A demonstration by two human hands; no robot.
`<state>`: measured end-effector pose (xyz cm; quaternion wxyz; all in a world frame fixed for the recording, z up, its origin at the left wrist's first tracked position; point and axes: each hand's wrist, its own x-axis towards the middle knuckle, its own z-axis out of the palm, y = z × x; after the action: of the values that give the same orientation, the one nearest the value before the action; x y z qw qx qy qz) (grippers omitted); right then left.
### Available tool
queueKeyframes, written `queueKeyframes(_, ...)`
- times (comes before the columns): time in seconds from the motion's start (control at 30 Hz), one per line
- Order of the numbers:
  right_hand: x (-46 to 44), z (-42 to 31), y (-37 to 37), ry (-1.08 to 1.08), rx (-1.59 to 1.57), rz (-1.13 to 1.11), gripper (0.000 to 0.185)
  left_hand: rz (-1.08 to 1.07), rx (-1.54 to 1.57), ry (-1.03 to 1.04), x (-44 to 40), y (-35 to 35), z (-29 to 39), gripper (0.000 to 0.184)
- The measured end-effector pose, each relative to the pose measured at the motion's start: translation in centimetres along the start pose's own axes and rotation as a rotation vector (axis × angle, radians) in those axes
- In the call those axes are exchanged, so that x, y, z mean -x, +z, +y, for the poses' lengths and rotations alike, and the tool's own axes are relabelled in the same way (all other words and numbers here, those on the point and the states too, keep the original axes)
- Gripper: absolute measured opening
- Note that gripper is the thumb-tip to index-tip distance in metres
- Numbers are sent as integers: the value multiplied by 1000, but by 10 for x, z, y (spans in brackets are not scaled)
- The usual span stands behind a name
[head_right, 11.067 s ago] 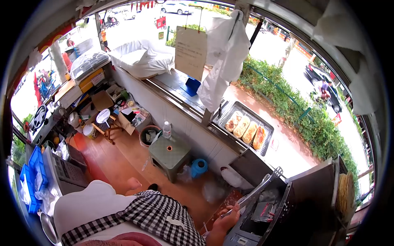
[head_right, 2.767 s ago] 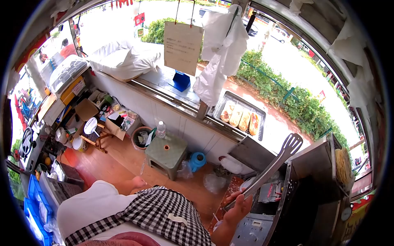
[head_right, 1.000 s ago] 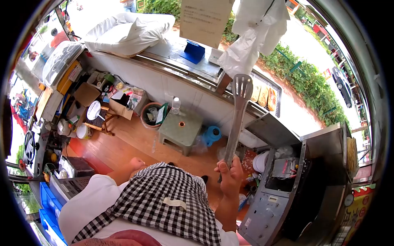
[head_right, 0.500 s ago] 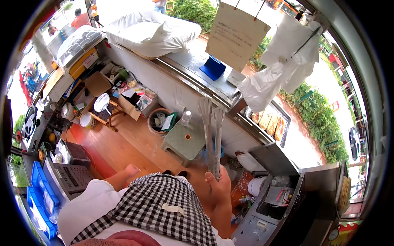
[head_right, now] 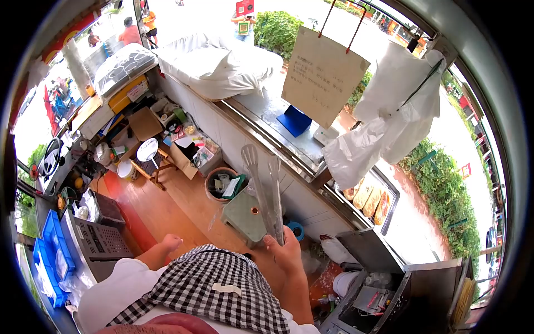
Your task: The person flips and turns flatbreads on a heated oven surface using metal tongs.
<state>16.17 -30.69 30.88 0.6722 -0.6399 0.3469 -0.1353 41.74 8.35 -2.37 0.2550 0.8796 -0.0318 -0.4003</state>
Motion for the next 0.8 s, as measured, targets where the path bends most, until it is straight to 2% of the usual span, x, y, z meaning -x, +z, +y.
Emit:
queueKeyframes(0.1, -10, 1, -6, 33, 5, -32, 43, 0, 102, -20, -7, 5, -2, 27)
queueKeyframes(0.23, -26, 4, 0, 60, -2, -7, 34, 3, 188, -26, -16, 5, -10, 26)
queueKeyframes(0.47, -82, 22, 30, 160, 12, 101, 41, -95, 191, -144, -65, -39, 10, 26)
queueKeyframes(0.63, -155, 12, 90, 175, -35, 258, 57, -69, 240, -100, -141, -102, 35, 23)
queueKeyframes(0.8, -252, 2, 148, 107, -51, 302, 55, -36, 308, -26, -194, -195, 60, 22)
